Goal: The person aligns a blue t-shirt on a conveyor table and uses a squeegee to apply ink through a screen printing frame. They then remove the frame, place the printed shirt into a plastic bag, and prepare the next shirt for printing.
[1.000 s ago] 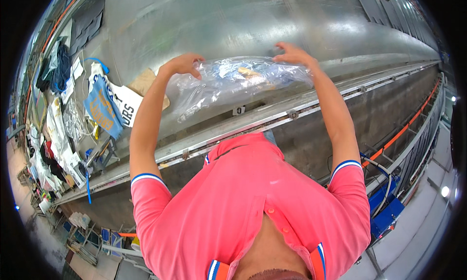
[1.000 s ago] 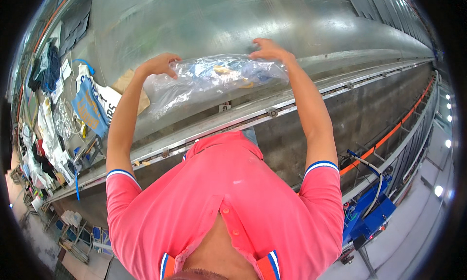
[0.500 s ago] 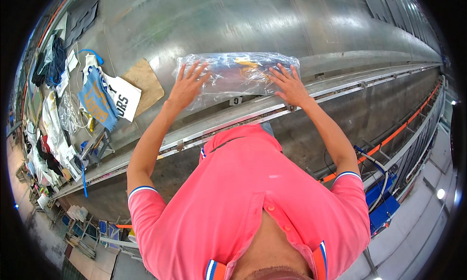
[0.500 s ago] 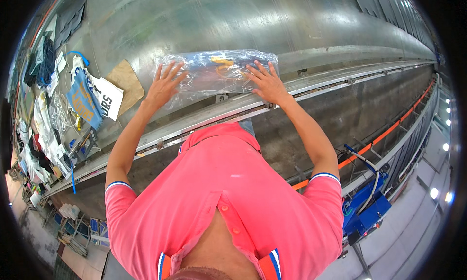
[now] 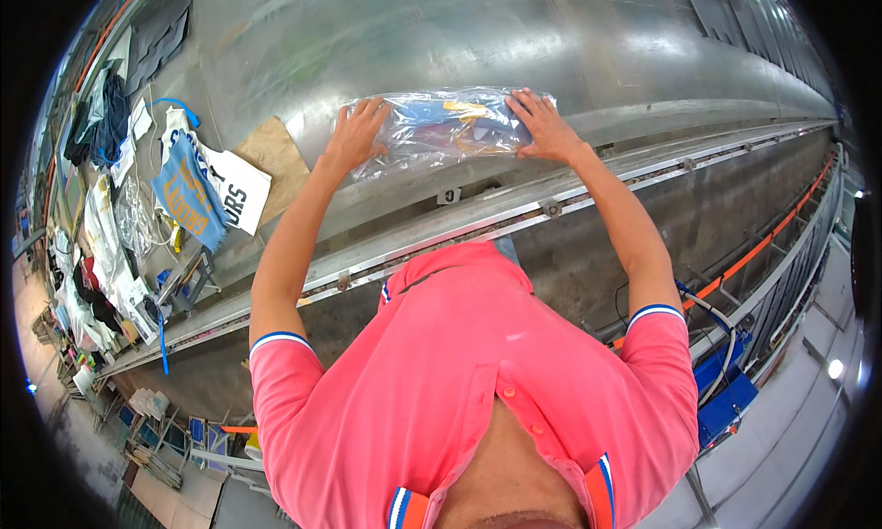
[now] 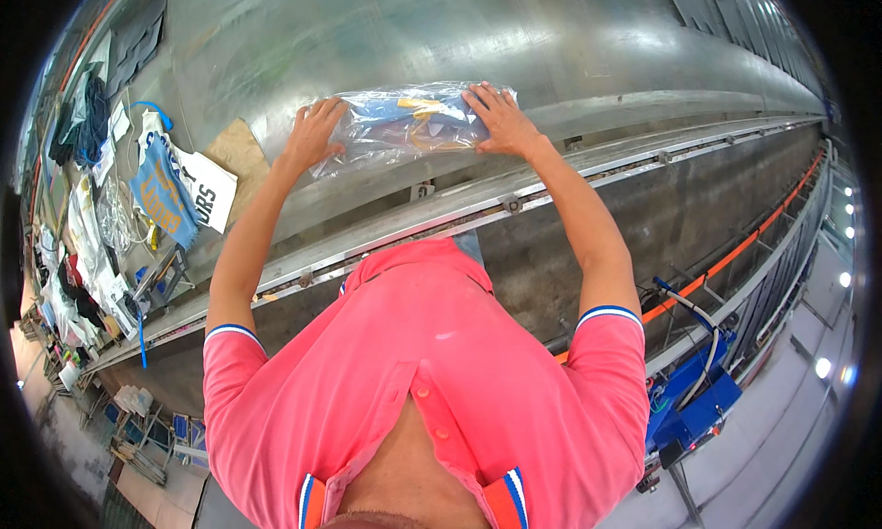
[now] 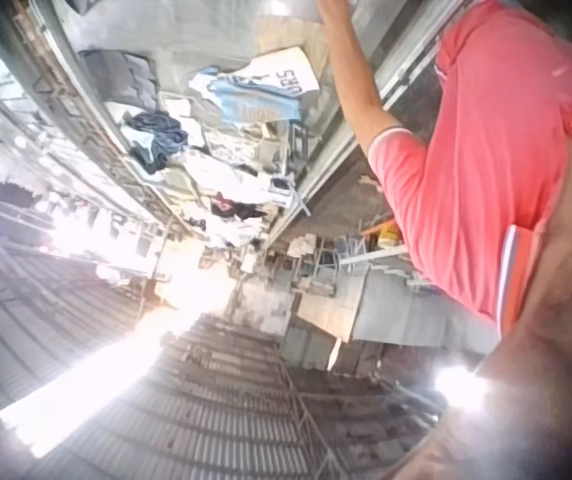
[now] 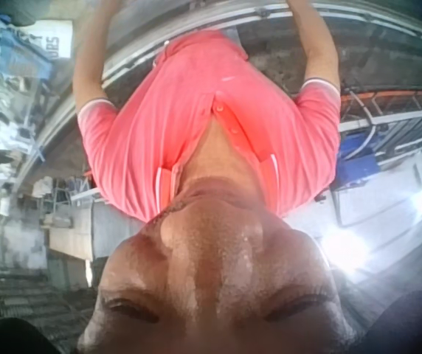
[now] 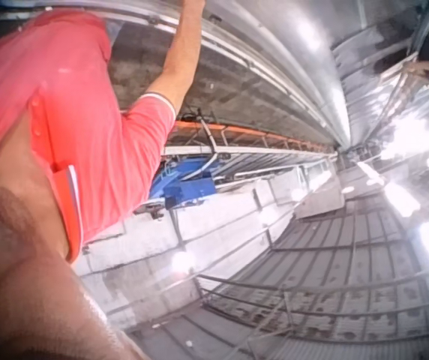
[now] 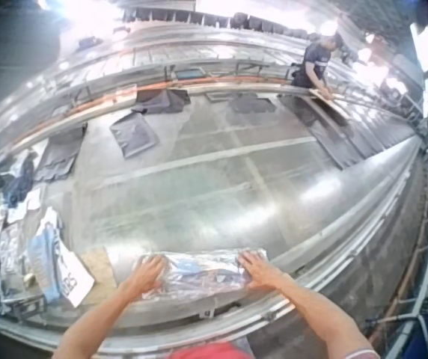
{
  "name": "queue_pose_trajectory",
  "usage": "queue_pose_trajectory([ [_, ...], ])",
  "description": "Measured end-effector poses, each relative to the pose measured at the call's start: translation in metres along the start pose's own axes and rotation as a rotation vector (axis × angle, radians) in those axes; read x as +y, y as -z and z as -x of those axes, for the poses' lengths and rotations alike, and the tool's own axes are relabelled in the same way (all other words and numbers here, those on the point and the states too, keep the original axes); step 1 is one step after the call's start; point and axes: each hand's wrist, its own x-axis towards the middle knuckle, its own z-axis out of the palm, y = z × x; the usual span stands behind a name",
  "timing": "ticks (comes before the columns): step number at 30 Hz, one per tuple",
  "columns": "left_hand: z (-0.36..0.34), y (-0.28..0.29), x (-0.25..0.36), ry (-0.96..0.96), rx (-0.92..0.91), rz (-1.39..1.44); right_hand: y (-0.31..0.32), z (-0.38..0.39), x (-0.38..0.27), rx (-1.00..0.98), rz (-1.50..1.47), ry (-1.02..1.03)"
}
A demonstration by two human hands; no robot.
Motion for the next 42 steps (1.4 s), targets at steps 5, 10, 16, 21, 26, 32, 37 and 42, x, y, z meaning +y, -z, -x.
queue_pose_trajectory([
  [5,-0.009,-0.002,0.005,-0.02,-0.045,-0.034,0.003,-0.006,0.003,-0.062,0.047,0.011],
  [10,0.001,-0.053,0.015,0.052,0.127,0.01,-0.001,-0.033,-0.008,0.014,0.136,-0.052],
  [16,0.037,0.01,0.022,0.156,-0.066,0.362,0.097,-0.016,-0.04,-0.419,-0.697,-0.321],
  [21,0.11,0.026,0.06,-0.204,-0.661,0.928,0.162,0.032,-0.064,-0.71,-1.014,-0.323],
  [26,0.122,0.038,0.13,-0.066,-0.446,2.016,0.182,0.036,-0.105,-0.757,-0.707,0.068],
  [32,0.097,0.021,0.225,-0.158,-0.605,1.848,0.203,0.03,-0.119,-0.223,-0.17,0.231],
  [37,0.156,0.006,0.224,0.267,0.009,1.843,0.105,0.061,-0.118,0.606,-0.56,-0.295],
  [42,0.224,-0.003,0.224,0.766,0.694,1.834,0.012,0.114,-0.279,-0.154,-1.716,-0.503],
])
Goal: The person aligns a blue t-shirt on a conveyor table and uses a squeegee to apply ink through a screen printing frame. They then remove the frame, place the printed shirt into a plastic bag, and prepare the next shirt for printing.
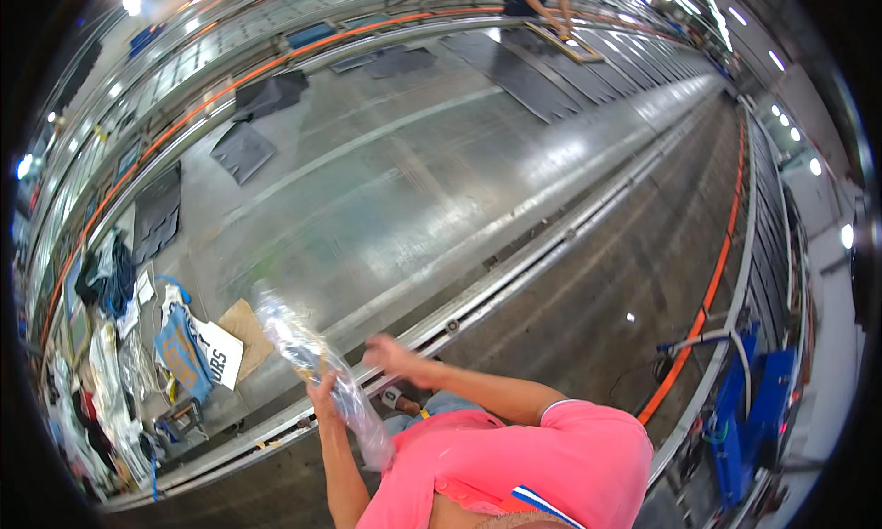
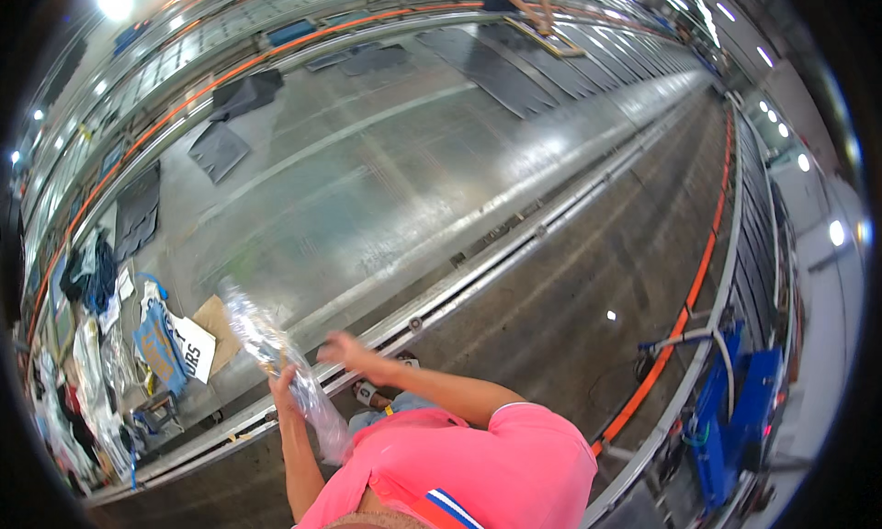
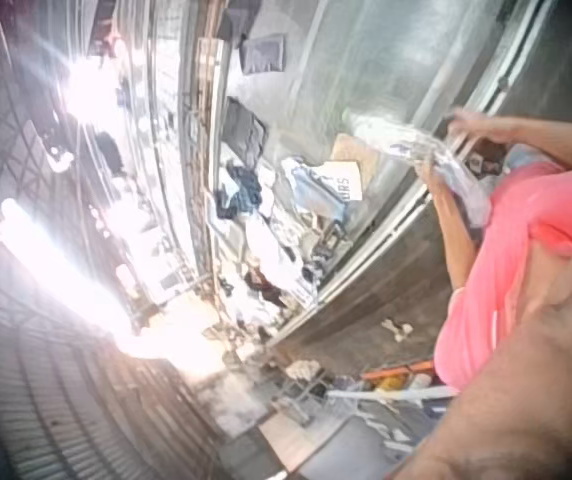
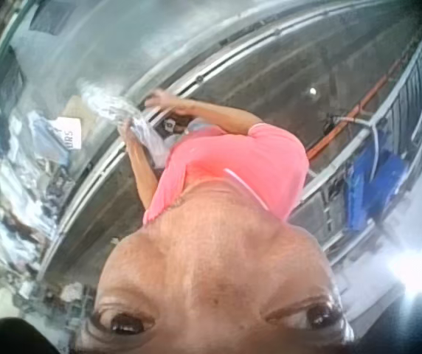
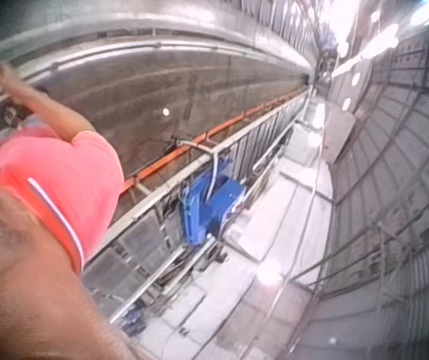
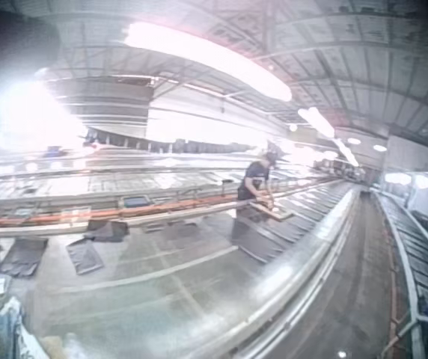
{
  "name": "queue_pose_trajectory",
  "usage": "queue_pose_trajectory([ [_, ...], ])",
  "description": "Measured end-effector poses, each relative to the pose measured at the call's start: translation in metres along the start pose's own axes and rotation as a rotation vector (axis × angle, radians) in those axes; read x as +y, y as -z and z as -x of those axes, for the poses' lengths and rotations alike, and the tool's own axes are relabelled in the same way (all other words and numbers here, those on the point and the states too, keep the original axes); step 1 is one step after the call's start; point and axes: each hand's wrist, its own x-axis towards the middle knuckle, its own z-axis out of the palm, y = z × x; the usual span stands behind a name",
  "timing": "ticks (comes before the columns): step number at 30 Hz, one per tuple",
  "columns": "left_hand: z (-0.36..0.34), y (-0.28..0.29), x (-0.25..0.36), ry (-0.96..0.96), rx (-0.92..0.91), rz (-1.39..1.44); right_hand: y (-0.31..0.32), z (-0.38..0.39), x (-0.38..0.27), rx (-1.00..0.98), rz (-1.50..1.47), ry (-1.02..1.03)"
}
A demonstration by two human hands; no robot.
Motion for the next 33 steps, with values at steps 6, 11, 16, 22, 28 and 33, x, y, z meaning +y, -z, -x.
queue_pose_trajectory([
  [6,-0.012,0.021,-0.005,-0.404,0.267,0.028,-0.094,0.018,0.069,-0.087,0.445,0.291],
  [11,0.064,0.139,0.04,-0.15,0.158,0.663,-0.132,0.004,0.046,-0.608,0.632,0.123],
  [16,0.132,0.276,0.044,-0.158,0.246,0.87,-0.203,0.026,0.075,-0.735,0.902,0.226],
  [22,0.214,0.415,0.059,-0.482,0.341,0.969,-0.338,-0.01,0.109,-1.015,0.698,-0.136],
  [28,0.218,0.531,0.109,-0.674,0.445,0.903,-0.431,-0.058,0.104,-1.066,0.797,-0.049],
  [33,0.186,0.594,0.24,-0.752,0.546,0.706,-0.532,-0.122,0.136,-1.031,0.667,0.134],
])
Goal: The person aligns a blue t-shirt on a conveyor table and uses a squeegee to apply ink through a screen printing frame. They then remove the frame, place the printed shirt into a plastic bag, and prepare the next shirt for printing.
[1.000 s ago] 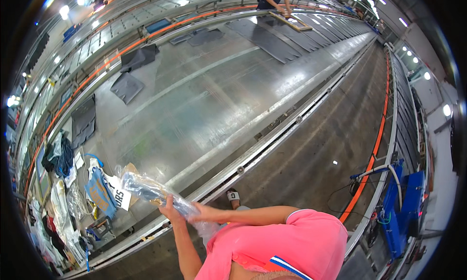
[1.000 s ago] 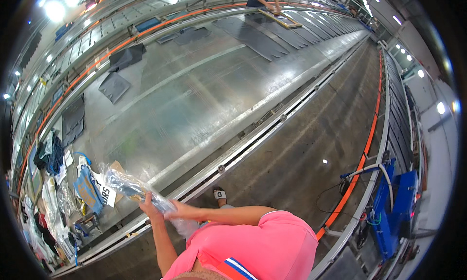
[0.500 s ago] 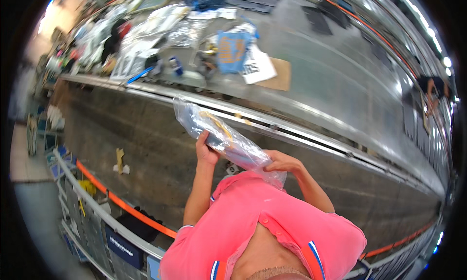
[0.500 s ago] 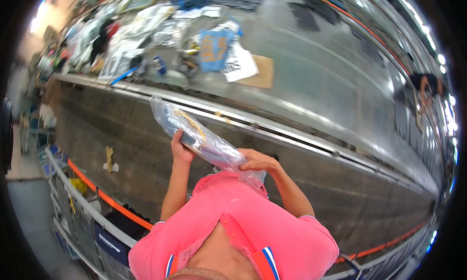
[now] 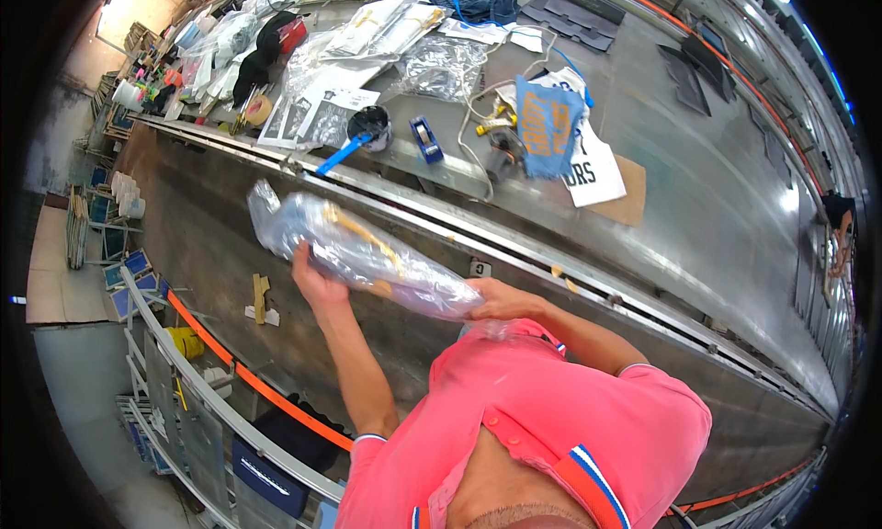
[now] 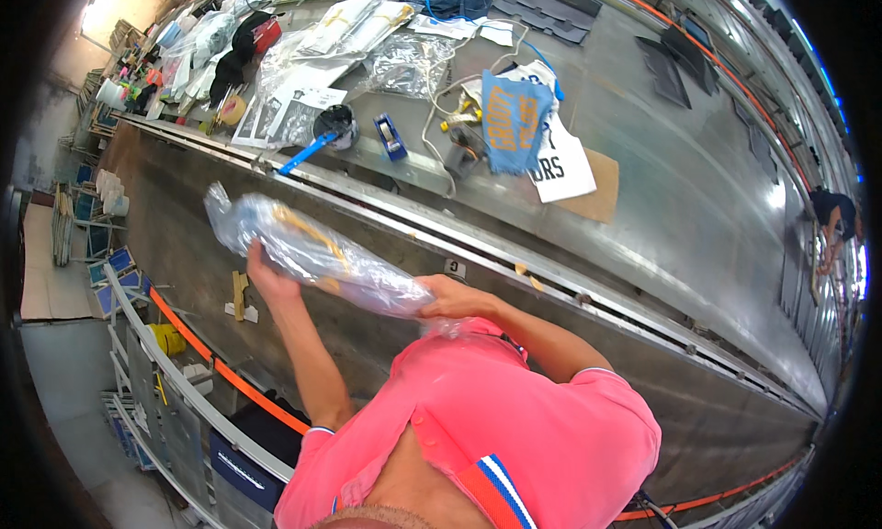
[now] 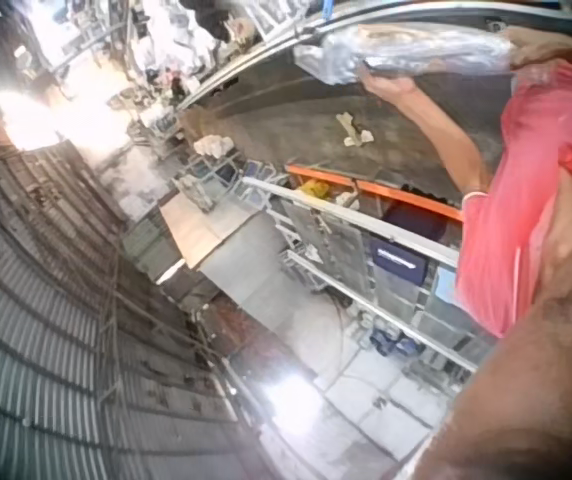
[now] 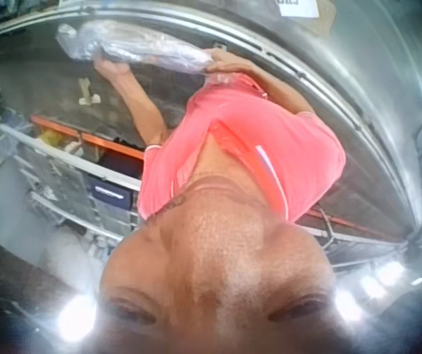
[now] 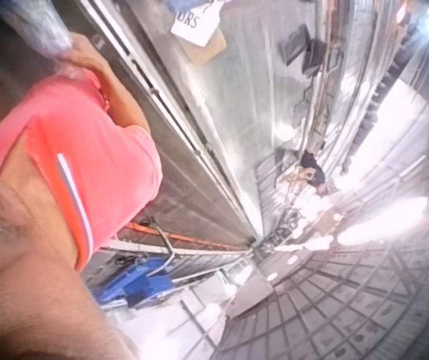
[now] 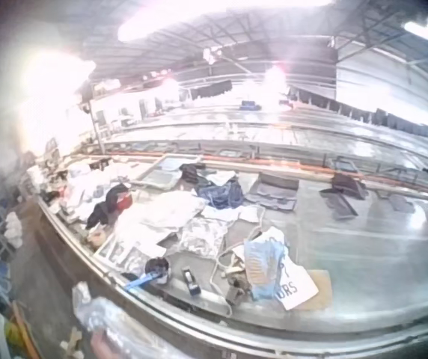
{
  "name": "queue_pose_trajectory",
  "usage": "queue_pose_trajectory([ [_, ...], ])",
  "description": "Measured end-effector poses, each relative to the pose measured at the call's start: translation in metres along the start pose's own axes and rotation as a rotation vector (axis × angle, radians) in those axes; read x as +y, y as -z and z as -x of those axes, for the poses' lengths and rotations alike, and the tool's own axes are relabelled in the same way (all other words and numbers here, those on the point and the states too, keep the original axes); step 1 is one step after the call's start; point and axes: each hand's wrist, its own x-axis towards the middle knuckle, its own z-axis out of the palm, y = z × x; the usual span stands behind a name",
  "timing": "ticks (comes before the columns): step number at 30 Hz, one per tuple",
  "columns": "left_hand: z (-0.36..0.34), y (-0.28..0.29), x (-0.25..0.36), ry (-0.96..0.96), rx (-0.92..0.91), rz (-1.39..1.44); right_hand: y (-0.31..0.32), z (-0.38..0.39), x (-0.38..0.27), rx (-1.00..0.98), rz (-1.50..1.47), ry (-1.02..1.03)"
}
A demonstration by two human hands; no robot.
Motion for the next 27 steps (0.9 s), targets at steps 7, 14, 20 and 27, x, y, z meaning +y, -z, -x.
queue_pose_trajectory([
  [7,-0.167,-0.21,0.07,-0.37,-0.644,-0.442,0.058,-0.149,-0.074,0.529,-0.492,0.262],
  [14,-0.324,-0.098,0.093,-0.23,-0.488,-0.514,0.199,-0.264,-0.052,1.121,-0.517,0.208],
  [20,-0.446,0.091,0.058,0.224,-0.038,-0.676,0.178,-0.311,0.02,1.696,0.48,-0.277],
  [27,-0.48,0.134,0.042,0.549,-0.193,-0.819,0.105,-0.349,-0.008,1.981,0.293,-0.47],
])
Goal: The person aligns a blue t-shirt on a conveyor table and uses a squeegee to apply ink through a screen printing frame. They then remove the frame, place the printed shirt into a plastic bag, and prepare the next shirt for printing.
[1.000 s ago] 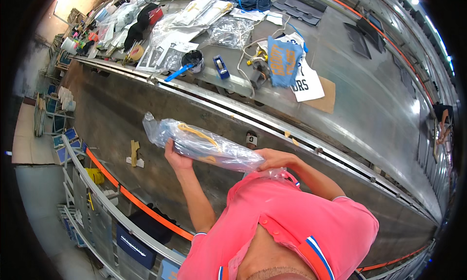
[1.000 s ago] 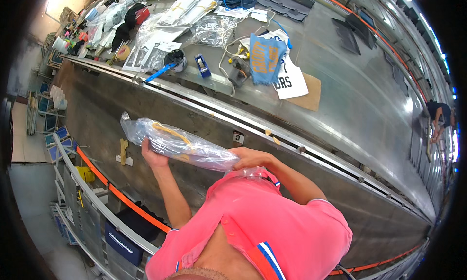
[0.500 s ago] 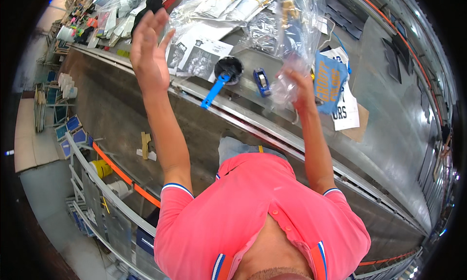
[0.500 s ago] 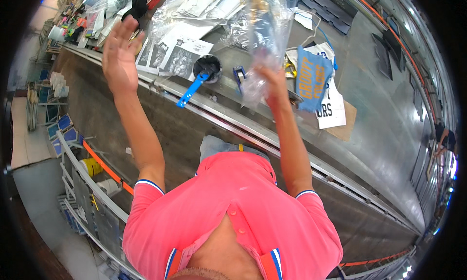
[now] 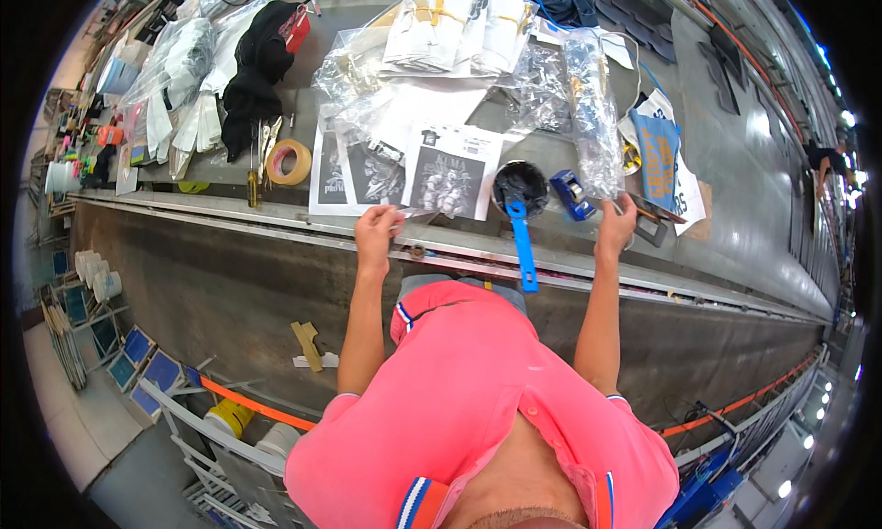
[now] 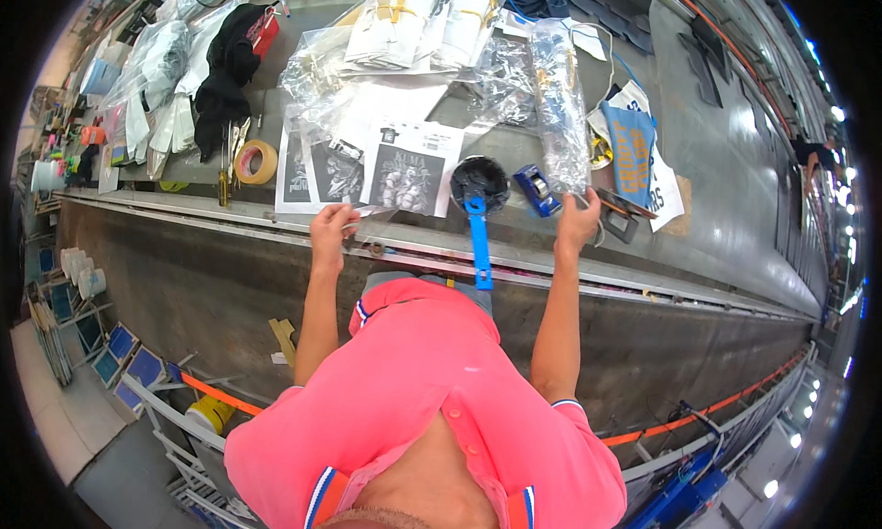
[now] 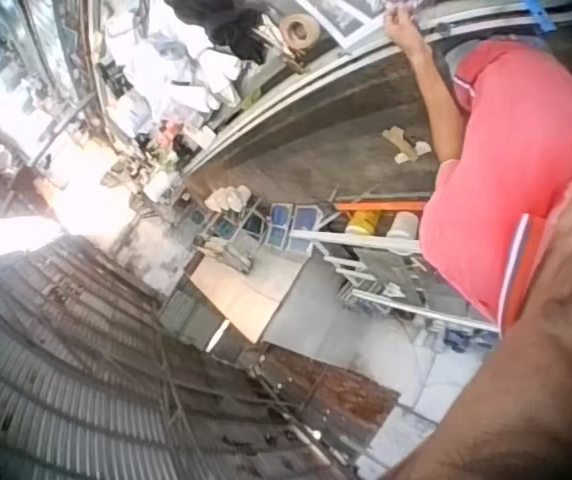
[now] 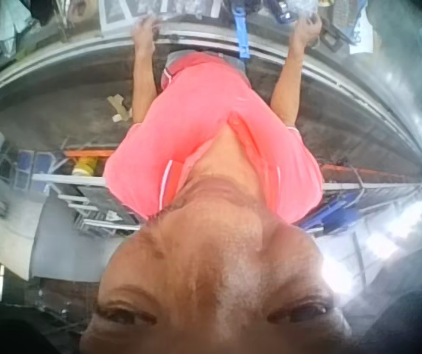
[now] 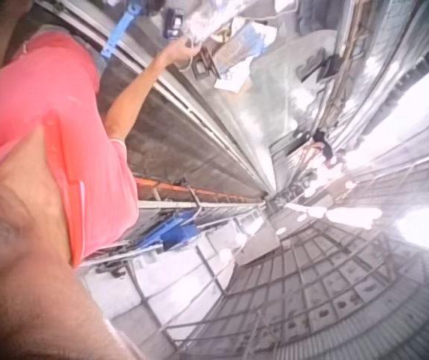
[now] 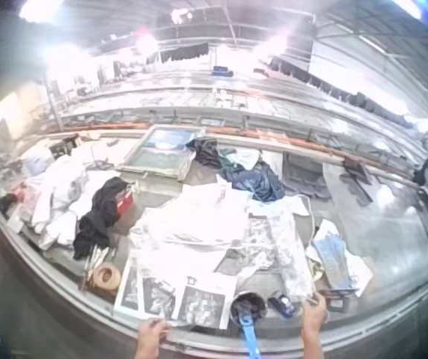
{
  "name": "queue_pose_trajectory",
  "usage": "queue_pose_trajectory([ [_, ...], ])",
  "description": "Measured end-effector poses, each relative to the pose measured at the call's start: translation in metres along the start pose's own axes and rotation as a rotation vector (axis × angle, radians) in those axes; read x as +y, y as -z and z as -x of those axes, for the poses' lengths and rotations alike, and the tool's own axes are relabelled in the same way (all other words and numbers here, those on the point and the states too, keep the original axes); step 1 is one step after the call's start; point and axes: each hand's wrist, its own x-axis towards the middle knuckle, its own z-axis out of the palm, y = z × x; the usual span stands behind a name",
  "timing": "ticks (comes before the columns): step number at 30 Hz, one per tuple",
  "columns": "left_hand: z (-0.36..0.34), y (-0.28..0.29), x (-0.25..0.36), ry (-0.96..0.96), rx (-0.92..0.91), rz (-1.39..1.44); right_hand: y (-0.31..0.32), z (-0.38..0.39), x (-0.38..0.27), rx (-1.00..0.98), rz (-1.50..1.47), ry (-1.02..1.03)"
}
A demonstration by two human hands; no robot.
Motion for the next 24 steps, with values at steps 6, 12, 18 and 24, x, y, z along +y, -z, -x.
queue_pose_trajectory([
  [6,-0.065,0.002,0.052,-0.189,-0.214,-0.257,0.029,0.035,0.01,0.165,-0.155,-0.039],
  [12,-0.12,-0.023,0.078,-0.099,-0.328,-0.077,0.073,0.076,0.014,0.365,-0.245,-0.202],
  [18,-0.217,-0.081,0.065,0.194,-0.422,0.607,0.102,0.118,0.034,0.521,-0.216,-0.383],
  [24,-0.281,-0.174,0.115,0.506,-0.245,0.807,0.103,0.154,0.047,0.618,-0.4,-0.554],
])
